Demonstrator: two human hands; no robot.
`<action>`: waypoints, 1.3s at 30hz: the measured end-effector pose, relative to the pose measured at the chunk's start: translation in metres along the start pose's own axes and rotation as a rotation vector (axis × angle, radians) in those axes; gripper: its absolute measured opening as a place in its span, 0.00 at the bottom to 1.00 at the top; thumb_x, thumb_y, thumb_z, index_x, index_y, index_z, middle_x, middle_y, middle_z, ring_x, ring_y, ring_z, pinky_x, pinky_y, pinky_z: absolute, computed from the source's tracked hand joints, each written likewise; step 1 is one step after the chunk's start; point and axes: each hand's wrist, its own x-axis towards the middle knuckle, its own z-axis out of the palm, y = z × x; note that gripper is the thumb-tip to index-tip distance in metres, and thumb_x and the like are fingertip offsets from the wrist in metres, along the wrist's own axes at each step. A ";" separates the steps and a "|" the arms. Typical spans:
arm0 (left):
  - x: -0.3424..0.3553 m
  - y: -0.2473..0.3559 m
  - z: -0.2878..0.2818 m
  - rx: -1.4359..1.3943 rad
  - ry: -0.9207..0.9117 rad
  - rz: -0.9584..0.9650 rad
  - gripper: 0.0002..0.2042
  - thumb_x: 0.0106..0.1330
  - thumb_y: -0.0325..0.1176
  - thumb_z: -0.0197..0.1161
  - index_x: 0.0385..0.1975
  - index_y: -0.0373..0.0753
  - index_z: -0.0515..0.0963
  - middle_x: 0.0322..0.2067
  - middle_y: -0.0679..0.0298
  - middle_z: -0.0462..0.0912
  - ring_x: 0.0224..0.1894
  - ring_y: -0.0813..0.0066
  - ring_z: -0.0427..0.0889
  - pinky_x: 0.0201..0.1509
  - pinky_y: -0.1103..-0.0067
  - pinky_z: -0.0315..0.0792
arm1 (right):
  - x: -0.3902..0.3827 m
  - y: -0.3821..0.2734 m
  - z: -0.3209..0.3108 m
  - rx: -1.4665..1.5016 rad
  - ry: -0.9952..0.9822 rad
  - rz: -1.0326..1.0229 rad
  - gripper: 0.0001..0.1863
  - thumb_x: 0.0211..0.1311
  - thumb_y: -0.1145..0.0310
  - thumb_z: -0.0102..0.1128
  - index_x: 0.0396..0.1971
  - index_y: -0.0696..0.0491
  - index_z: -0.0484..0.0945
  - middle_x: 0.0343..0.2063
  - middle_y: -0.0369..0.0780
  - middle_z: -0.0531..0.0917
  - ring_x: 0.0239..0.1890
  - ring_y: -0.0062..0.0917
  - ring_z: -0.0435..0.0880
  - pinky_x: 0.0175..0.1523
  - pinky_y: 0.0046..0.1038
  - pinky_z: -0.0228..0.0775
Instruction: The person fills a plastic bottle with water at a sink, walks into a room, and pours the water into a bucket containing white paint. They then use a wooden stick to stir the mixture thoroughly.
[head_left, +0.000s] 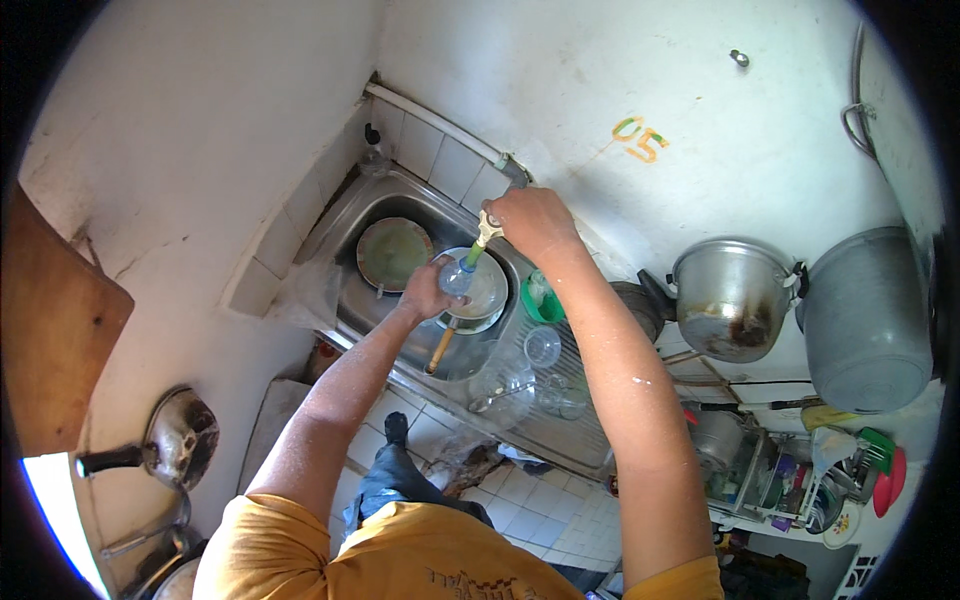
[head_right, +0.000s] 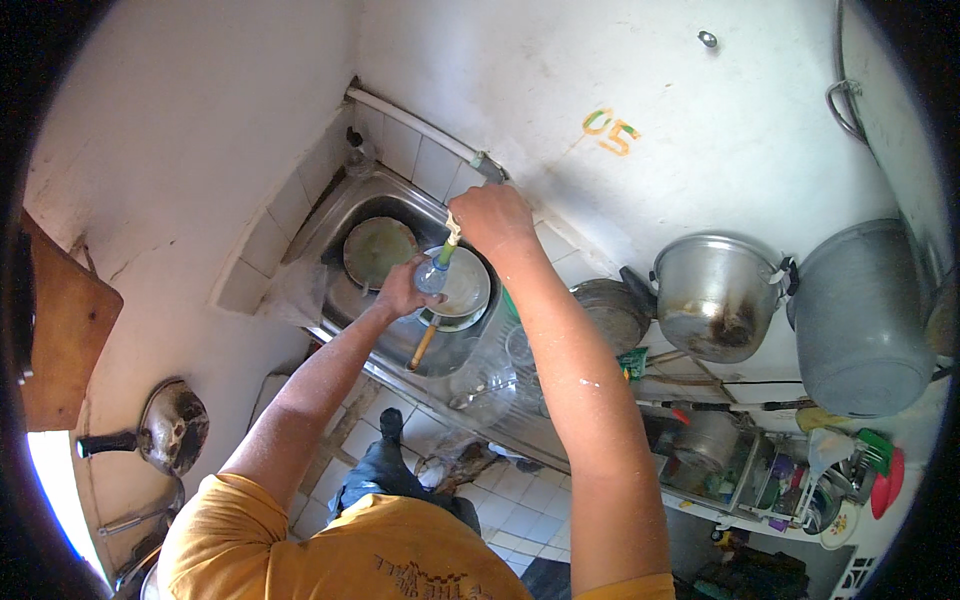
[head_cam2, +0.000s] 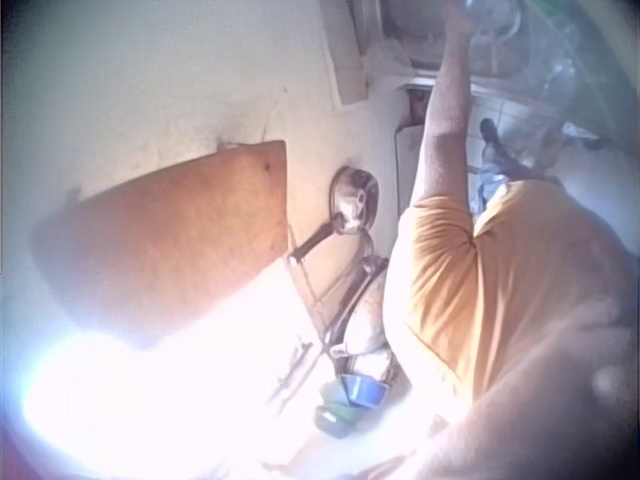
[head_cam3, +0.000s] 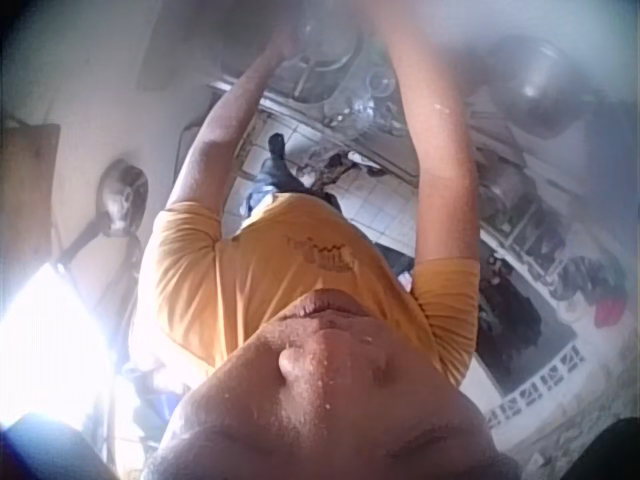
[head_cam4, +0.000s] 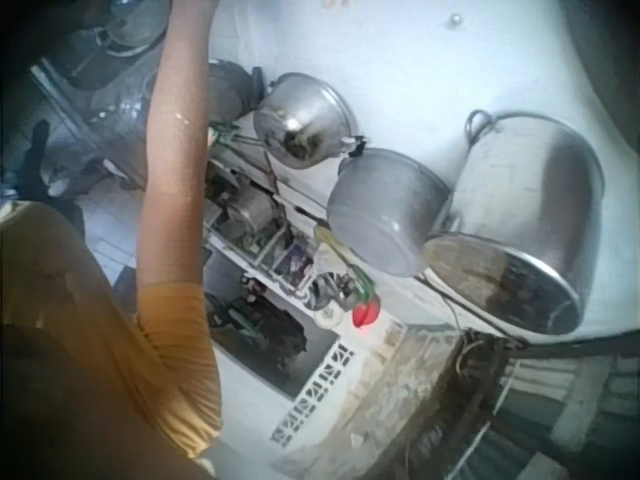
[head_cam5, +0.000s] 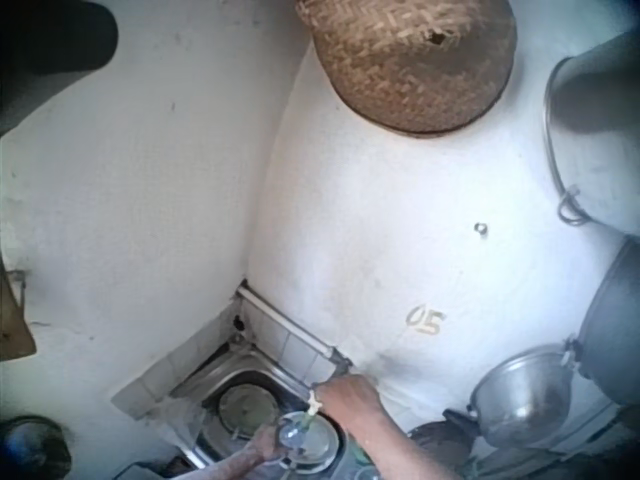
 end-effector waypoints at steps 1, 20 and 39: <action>0.001 0.000 0.000 -0.028 -0.008 0.002 0.44 0.41 0.49 0.85 0.61 0.35 0.77 0.51 0.44 0.86 0.56 0.46 0.84 0.63 0.62 0.76 | 0.000 0.000 -0.001 0.000 0.006 -0.004 0.13 0.67 0.71 0.57 0.44 0.42 0.87 0.32 0.41 0.89 0.38 0.40 0.90 0.40 0.41 0.81; 0.005 0.002 0.002 0.000 0.003 -0.038 0.42 0.42 0.47 0.84 0.60 0.36 0.78 0.48 0.45 0.87 0.52 0.48 0.87 0.60 0.64 0.77 | -0.005 -0.007 -0.010 0.221 -0.055 0.223 0.15 0.55 0.57 0.74 0.35 0.52 0.88 0.34 0.44 0.90 0.41 0.41 0.91 0.46 0.41 0.82; -0.059 -0.029 0.019 -0.193 0.311 -0.136 0.41 0.43 0.43 0.86 0.58 0.31 0.77 0.51 0.52 0.86 0.52 0.60 0.86 0.61 0.66 0.77 | -0.423 -0.103 0.165 0.949 0.095 1.011 0.22 0.67 0.55 0.70 0.52 0.55 0.80 0.16 0.45 0.79 0.20 0.41 0.82 0.29 0.40 0.70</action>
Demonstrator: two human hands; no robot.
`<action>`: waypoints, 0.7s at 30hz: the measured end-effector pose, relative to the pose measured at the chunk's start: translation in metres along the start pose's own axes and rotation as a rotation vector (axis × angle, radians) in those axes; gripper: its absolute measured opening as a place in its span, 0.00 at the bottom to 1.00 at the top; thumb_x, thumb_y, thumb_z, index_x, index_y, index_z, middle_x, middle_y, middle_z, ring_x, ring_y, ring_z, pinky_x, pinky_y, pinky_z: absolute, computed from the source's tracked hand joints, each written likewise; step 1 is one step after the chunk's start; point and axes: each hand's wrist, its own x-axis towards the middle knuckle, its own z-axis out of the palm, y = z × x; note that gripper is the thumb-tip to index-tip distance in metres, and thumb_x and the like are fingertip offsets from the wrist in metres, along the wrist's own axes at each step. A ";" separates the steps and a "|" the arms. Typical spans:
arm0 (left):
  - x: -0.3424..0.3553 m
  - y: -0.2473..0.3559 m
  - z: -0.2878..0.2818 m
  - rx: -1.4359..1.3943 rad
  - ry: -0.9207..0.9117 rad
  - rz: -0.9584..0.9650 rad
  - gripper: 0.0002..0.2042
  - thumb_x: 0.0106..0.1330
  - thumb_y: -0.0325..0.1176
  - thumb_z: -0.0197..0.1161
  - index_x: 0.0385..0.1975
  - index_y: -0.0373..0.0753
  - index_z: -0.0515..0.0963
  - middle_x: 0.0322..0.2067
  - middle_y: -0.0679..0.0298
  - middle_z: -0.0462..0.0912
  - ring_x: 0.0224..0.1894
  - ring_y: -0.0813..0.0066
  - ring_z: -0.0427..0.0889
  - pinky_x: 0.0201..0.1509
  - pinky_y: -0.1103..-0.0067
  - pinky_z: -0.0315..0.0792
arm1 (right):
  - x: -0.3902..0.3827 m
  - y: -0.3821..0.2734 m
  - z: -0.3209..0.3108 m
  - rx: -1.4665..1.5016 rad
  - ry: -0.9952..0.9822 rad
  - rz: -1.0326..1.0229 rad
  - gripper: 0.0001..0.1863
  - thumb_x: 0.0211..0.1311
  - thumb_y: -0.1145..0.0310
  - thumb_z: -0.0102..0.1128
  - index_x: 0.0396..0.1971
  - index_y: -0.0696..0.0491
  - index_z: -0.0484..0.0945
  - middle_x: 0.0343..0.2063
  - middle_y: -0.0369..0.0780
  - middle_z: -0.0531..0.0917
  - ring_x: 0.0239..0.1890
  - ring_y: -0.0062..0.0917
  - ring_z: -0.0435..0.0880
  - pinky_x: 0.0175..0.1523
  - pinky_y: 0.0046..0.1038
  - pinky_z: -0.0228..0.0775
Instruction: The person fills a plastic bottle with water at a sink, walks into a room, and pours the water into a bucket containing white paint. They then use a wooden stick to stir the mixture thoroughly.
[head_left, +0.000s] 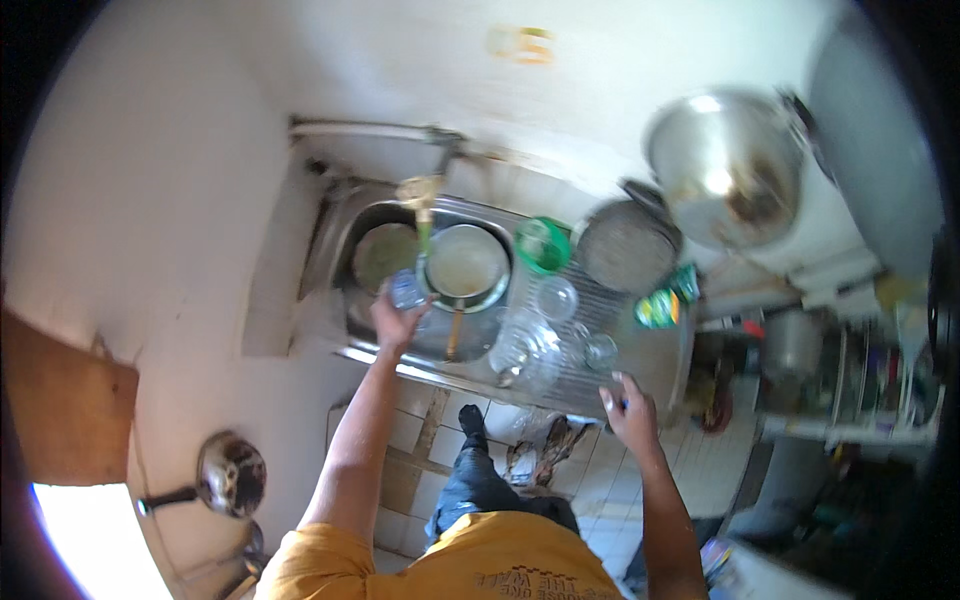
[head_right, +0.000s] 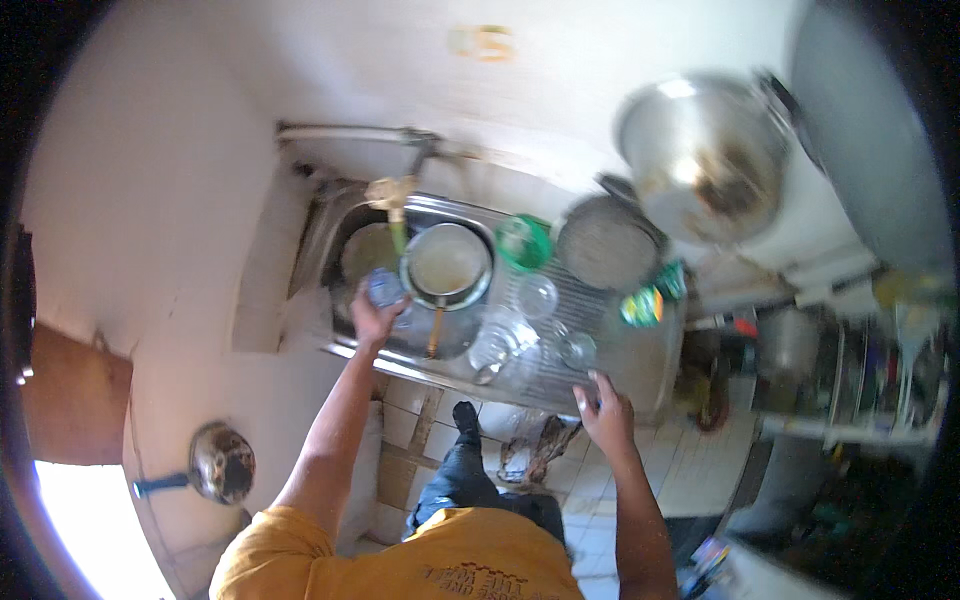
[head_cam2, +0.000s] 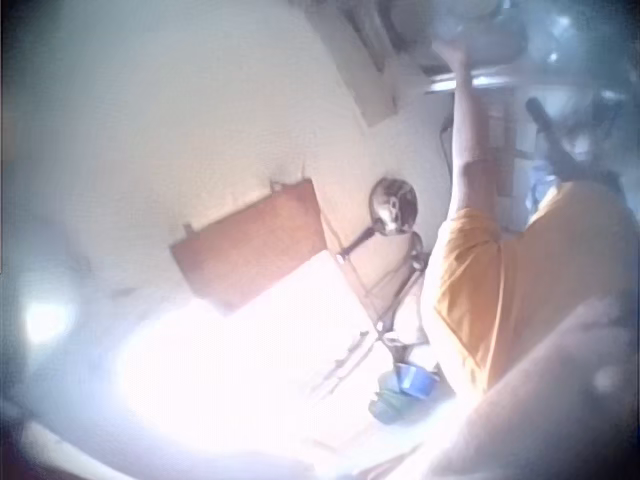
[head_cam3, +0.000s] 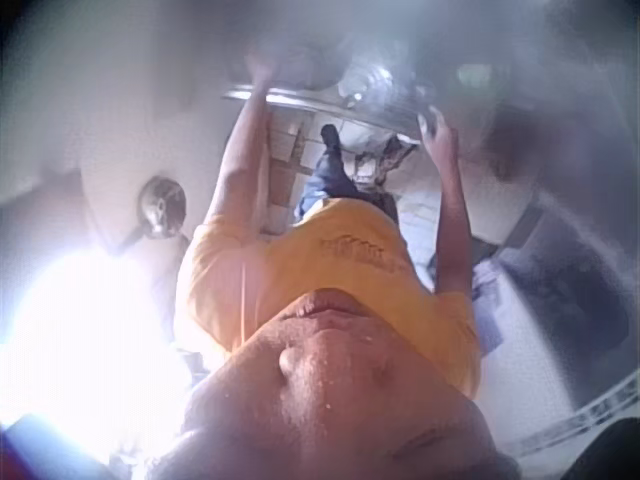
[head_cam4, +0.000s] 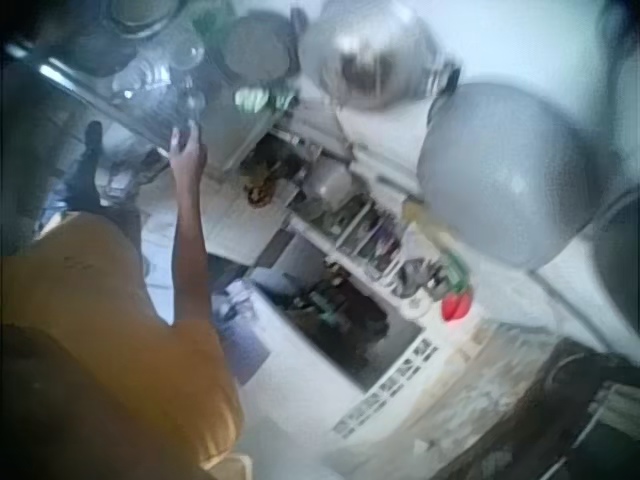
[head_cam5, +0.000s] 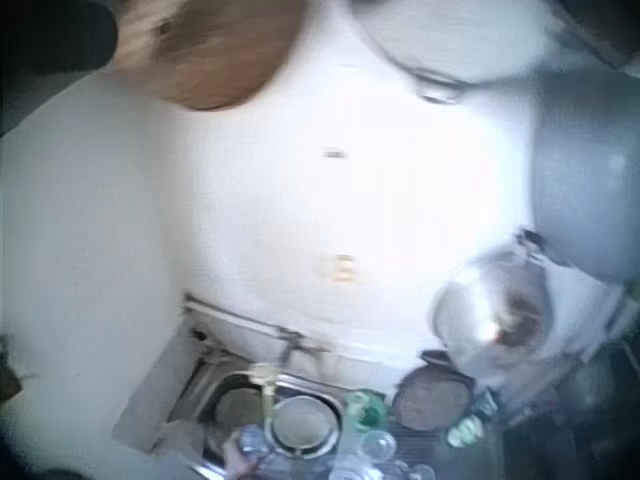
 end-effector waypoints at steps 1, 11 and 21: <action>-0.004 -0.002 -0.008 0.132 0.052 0.044 0.41 0.44 0.43 0.86 0.59 0.30 0.77 0.51 0.52 0.86 0.53 0.60 0.85 0.61 0.65 0.77 | -0.041 0.034 -0.002 -0.012 -0.014 0.041 0.22 0.67 0.55 0.69 0.52 0.55 0.80 0.17 0.46 0.80 0.21 0.42 0.83 0.30 0.41 0.72; -0.119 0.134 0.001 0.460 0.116 0.452 0.40 0.54 0.38 0.85 0.65 0.27 0.74 0.62 0.48 0.80 0.60 0.58 0.80 0.68 0.63 0.73 | -0.402 0.213 0.019 0.174 -0.151 0.843 0.28 0.70 0.45 0.61 0.60 0.49 0.76 0.36 0.53 0.88 0.44 0.52 0.88 0.51 0.51 0.79; -0.355 0.327 0.254 0.102 -0.372 0.490 0.37 0.58 0.38 0.82 0.64 0.25 0.72 0.57 0.50 0.81 0.57 0.61 0.79 0.66 0.64 0.73 | -0.536 0.466 -0.040 0.479 0.314 0.863 0.23 0.71 0.49 0.62 0.54 0.50 0.80 0.40 0.52 0.88 0.46 0.50 0.87 0.52 0.51 0.79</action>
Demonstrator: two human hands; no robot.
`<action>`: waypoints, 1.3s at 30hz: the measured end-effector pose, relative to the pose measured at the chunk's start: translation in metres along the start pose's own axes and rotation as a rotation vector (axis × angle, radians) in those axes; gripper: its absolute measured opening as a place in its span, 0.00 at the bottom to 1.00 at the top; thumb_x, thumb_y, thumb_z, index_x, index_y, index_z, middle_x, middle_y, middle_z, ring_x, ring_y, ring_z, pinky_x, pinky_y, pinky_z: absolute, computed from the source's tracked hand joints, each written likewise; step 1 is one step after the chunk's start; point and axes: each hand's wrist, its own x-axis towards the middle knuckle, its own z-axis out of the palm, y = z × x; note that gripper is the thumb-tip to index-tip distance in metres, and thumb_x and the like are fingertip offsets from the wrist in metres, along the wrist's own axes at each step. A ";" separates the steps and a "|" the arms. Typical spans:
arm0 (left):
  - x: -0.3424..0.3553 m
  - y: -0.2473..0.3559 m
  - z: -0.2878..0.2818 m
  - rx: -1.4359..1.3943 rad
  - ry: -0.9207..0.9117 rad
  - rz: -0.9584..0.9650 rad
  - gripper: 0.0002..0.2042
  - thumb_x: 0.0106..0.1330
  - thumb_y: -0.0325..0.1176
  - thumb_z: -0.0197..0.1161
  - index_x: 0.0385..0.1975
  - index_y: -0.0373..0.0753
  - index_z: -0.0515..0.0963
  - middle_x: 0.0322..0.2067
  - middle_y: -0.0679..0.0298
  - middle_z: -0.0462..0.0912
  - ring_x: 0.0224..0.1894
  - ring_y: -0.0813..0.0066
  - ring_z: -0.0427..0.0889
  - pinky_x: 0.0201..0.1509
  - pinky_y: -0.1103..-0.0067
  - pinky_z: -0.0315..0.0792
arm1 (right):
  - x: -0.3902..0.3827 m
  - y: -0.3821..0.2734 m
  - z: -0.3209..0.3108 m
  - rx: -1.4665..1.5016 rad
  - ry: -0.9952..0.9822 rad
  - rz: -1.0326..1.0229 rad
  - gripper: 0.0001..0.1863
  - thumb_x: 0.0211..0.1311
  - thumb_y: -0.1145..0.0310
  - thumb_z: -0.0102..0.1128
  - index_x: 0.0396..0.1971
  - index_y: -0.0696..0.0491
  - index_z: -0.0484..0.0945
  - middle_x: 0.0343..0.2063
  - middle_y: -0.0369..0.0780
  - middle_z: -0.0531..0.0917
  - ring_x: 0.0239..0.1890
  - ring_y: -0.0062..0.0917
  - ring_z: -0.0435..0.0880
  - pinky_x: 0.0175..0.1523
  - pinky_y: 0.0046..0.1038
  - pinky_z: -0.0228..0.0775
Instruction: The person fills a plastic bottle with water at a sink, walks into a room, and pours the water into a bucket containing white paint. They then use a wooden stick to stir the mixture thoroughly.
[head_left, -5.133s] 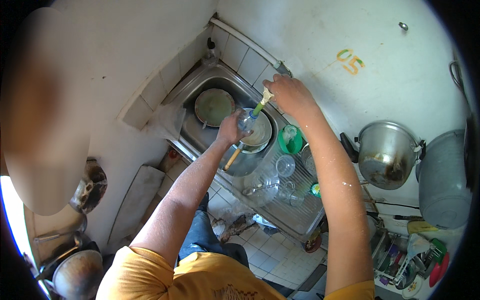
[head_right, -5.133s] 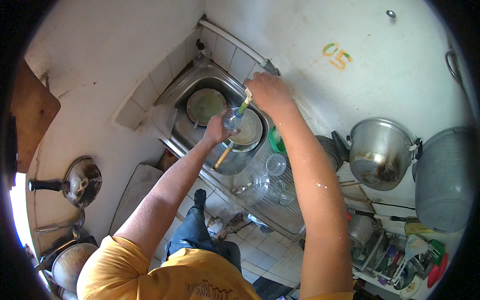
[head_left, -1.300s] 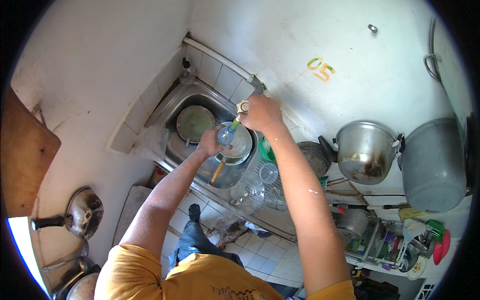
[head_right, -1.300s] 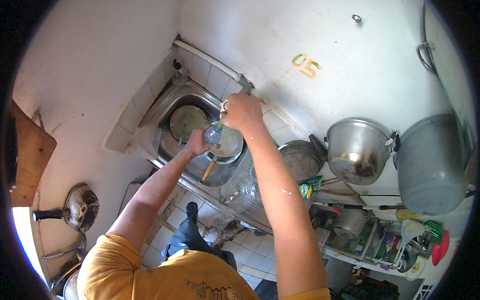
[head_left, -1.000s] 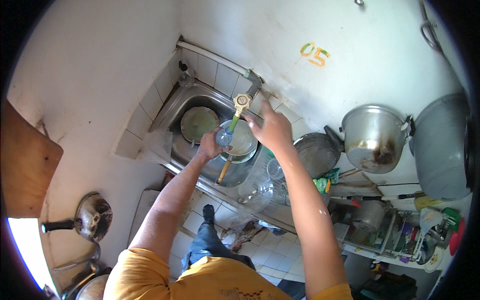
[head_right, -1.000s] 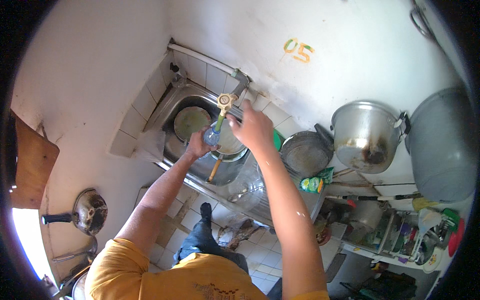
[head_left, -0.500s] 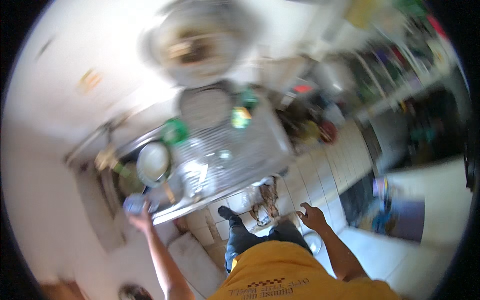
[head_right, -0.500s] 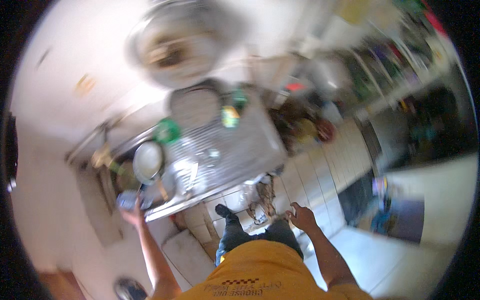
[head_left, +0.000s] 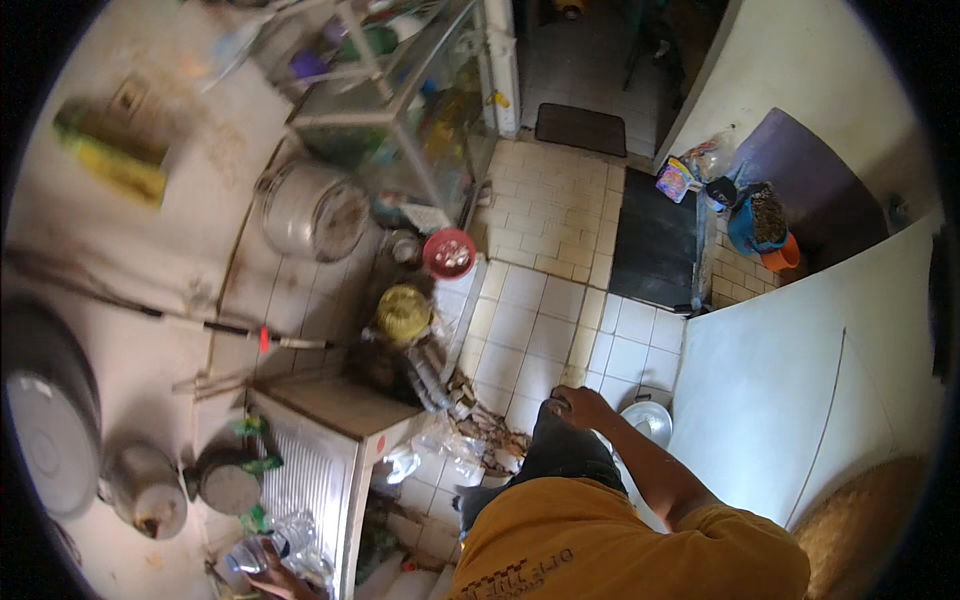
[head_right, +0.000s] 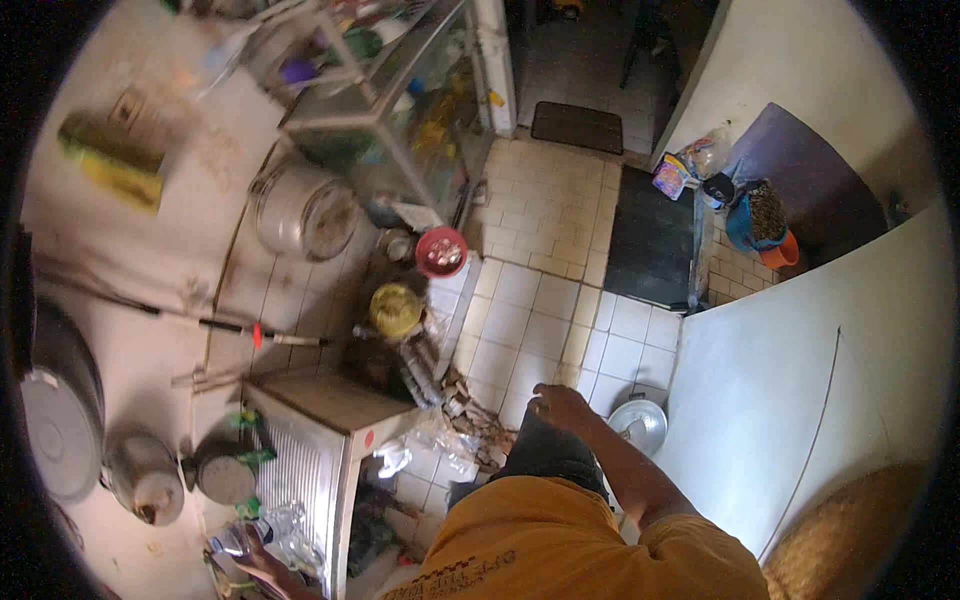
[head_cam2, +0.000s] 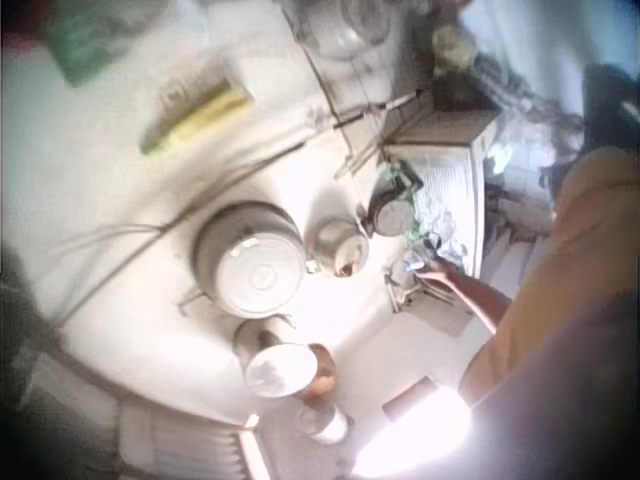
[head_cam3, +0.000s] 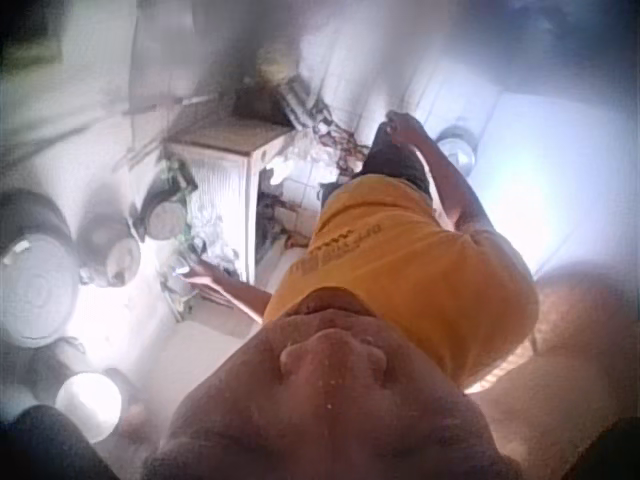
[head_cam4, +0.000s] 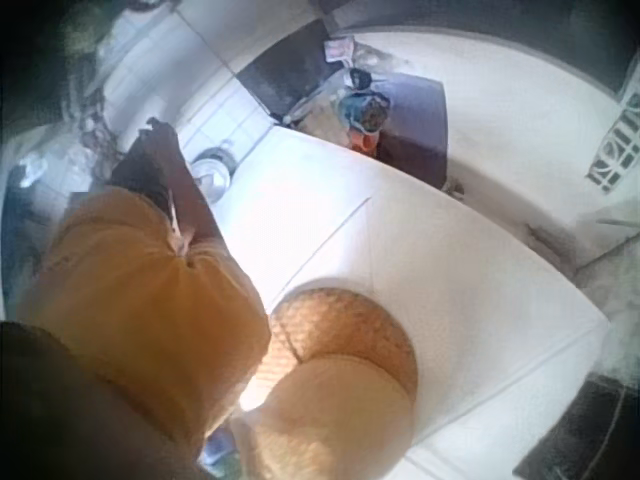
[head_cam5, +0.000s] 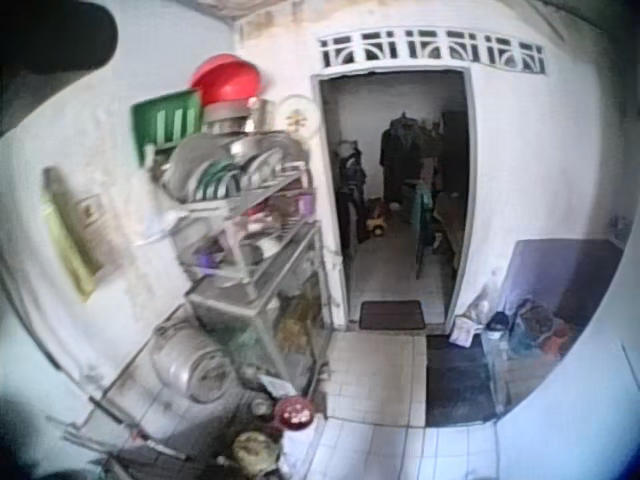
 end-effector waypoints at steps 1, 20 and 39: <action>-0.001 0.026 0.029 -0.078 -0.117 0.041 0.37 0.58 0.38 0.82 0.63 0.25 0.72 0.56 0.50 0.81 0.56 0.61 0.79 0.66 0.65 0.73 | 0.019 0.013 -0.031 -0.020 0.037 -0.004 0.23 0.71 0.49 0.62 0.54 0.51 0.80 0.40 0.52 0.88 0.46 0.50 0.87 0.51 0.51 0.79; -0.253 0.423 0.790 -0.436 -1.180 0.356 0.31 0.46 0.30 0.87 0.50 0.37 0.77 0.45 0.60 0.85 0.48 0.68 0.85 0.55 0.67 0.82 | 0.149 0.464 -0.309 0.247 0.596 0.800 0.36 0.61 0.38 0.68 0.57 0.53 0.82 0.56 0.52 0.84 0.59 0.46 0.83 0.60 0.43 0.78; -0.375 0.929 1.436 -0.351 -1.688 0.792 0.33 0.43 0.50 0.89 0.48 0.41 0.83 0.40 0.58 0.90 0.42 0.64 0.91 0.53 0.68 0.84 | 0.603 0.554 -0.787 0.669 0.344 0.992 0.35 0.64 0.38 0.65 0.57 0.54 0.82 0.53 0.51 0.84 0.55 0.44 0.83 0.57 0.43 0.78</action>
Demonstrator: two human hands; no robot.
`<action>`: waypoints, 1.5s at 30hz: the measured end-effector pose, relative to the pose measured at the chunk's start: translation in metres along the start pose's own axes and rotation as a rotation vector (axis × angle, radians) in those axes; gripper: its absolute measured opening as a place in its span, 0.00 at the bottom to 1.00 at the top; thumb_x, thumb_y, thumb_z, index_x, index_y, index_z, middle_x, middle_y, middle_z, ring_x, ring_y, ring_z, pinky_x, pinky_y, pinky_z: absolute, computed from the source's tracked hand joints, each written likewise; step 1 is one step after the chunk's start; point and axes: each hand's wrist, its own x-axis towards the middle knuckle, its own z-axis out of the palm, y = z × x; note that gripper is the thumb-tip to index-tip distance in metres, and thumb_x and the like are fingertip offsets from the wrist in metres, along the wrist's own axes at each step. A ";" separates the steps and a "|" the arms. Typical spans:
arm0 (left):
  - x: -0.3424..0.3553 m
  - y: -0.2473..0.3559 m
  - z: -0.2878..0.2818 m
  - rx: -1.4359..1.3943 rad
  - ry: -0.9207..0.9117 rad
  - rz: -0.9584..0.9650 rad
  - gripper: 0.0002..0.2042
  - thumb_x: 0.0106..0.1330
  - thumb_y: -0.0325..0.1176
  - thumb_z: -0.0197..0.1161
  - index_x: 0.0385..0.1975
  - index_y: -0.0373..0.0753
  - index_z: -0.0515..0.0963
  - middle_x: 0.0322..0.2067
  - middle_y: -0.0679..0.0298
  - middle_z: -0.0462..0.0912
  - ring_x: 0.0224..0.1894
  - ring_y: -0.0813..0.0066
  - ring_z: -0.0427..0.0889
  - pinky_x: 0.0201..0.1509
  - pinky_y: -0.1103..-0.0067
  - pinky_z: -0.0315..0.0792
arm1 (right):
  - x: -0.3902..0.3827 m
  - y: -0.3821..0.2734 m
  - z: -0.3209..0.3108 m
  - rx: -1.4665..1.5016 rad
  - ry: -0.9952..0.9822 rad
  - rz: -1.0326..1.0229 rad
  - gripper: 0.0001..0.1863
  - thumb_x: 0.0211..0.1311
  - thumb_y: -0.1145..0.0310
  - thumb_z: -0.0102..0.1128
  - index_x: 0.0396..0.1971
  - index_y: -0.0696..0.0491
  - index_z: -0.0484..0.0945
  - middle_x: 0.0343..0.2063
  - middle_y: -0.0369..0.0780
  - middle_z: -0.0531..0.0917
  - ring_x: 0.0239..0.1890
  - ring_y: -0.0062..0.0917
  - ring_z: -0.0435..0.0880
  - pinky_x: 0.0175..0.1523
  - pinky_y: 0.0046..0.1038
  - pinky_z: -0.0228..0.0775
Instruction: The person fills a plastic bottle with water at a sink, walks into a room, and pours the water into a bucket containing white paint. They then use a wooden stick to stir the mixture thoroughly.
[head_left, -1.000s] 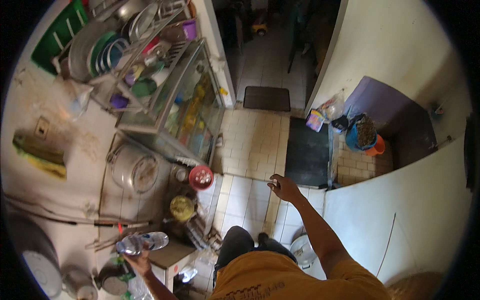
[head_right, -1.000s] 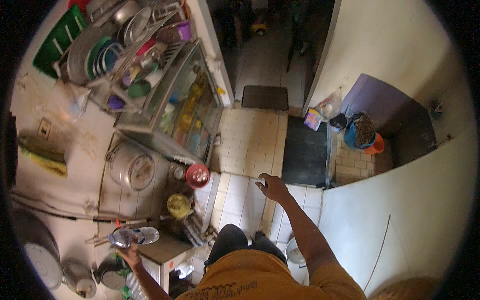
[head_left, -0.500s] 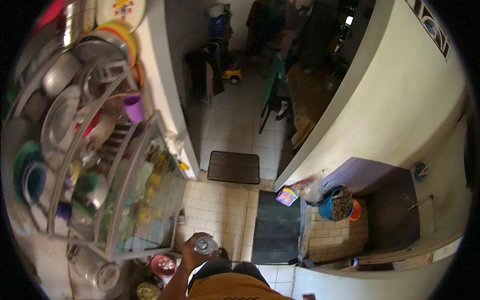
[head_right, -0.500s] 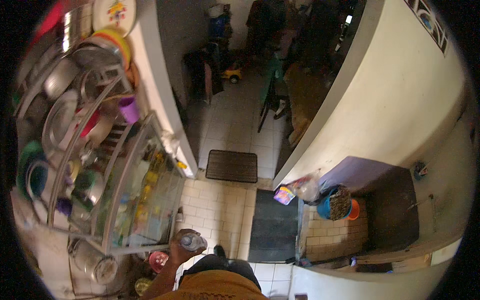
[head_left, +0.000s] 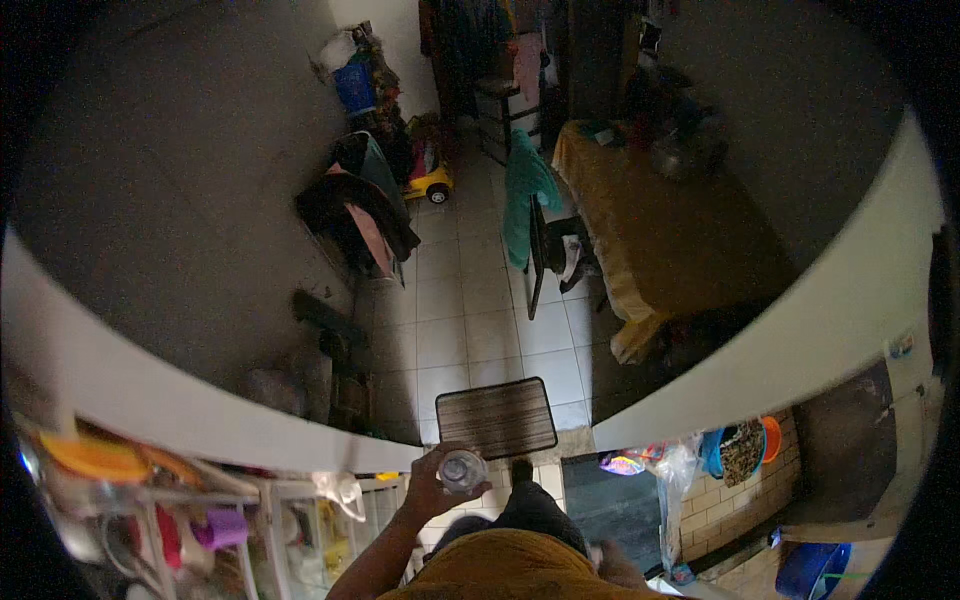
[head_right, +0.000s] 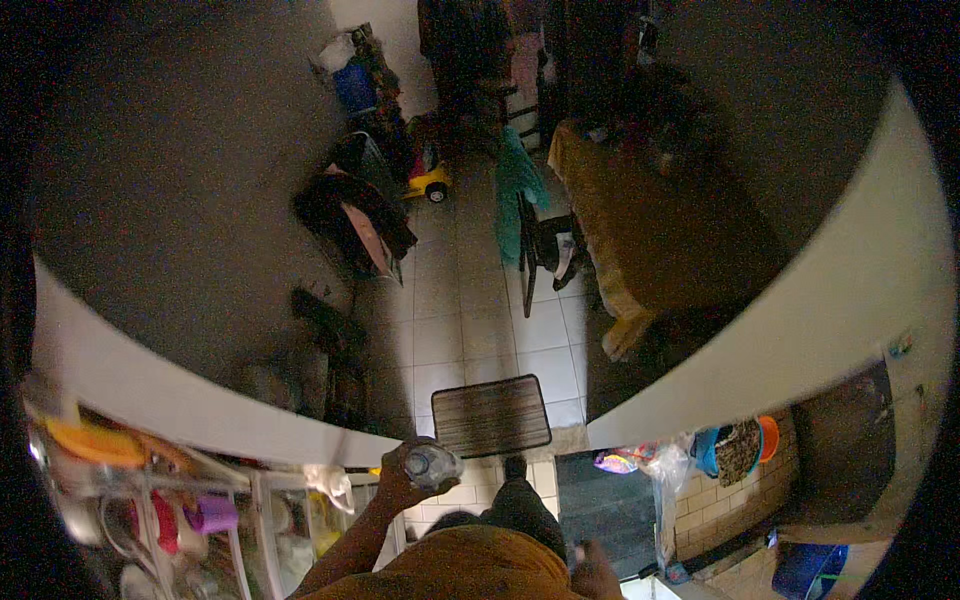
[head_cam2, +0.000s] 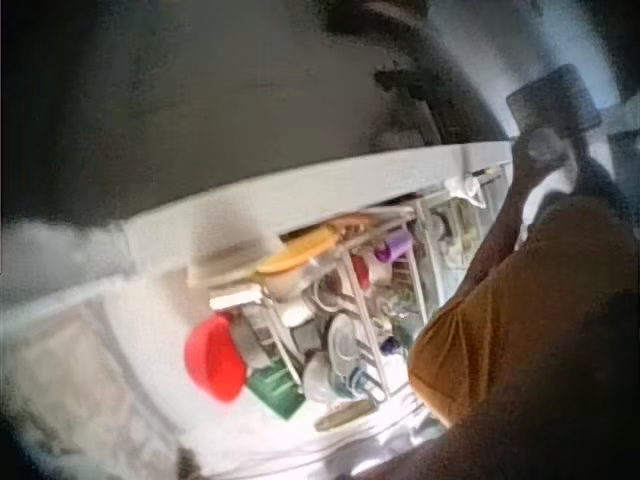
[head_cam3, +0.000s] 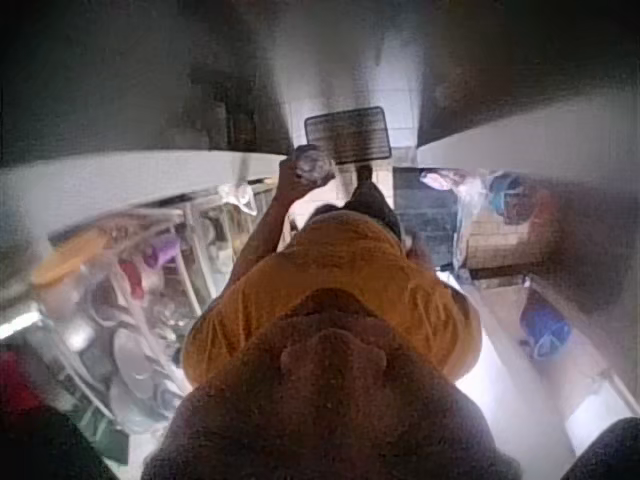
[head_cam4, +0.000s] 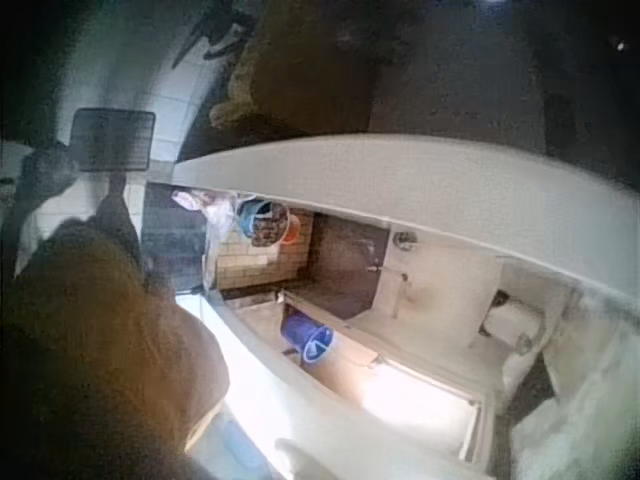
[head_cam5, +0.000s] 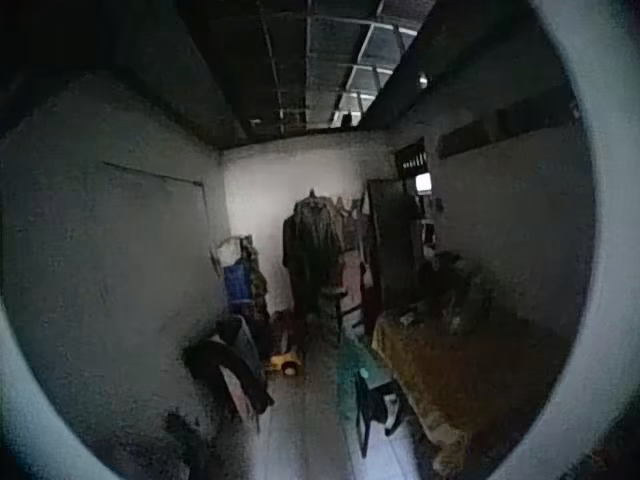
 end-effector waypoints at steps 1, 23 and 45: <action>0.031 -0.006 -0.013 -0.040 0.017 -0.022 0.34 0.42 0.50 0.89 0.48 0.41 0.83 0.40 0.58 0.90 0.42 0.65 0.90 0.53 0.68 0.84 | 0.028 -0.058 -0.030 -0.020 0.038 -0.085 0.35 0.64 0.38 0.65 0.57 0.54 0.82 0.53 0.51 0.84 0.55 0.44 0.83 0.57 0.43 0.78; 0.869 -0.181 -0.222 0.102 -0.221 0.050 0.34 0.48 0.43 0.87 0.54 0.40 0.78 0.46 0.59 0.88 0.48 0.68 0.88 0.55 0.68 0.83 | 0.356 -0.554 -0.163 0.248 0.057 0.423 0.34 0.66 0.39 0.63 0.56 0.54 0.82 0.50 0.49 0.84 0.50 0.42 0.83 0.53 0.43 0.77; 1.754 -0.182 -0.045 -0.001 -0.807 0.325 0.34 0.46 0.43 0.88 0.52 0.40 0.79 0.44 0.59 0.88 0.47 0.69 0.88 0.54 0.69 0.83 | 0.896 -1.319 -0.743 0.505 0.507 -0.249 0.33 0.69 0.39 0.60 0.55 0.55 0.82 0.46 0.48 0.84 0.46 0.40 0.83 0.50 0.43 0.77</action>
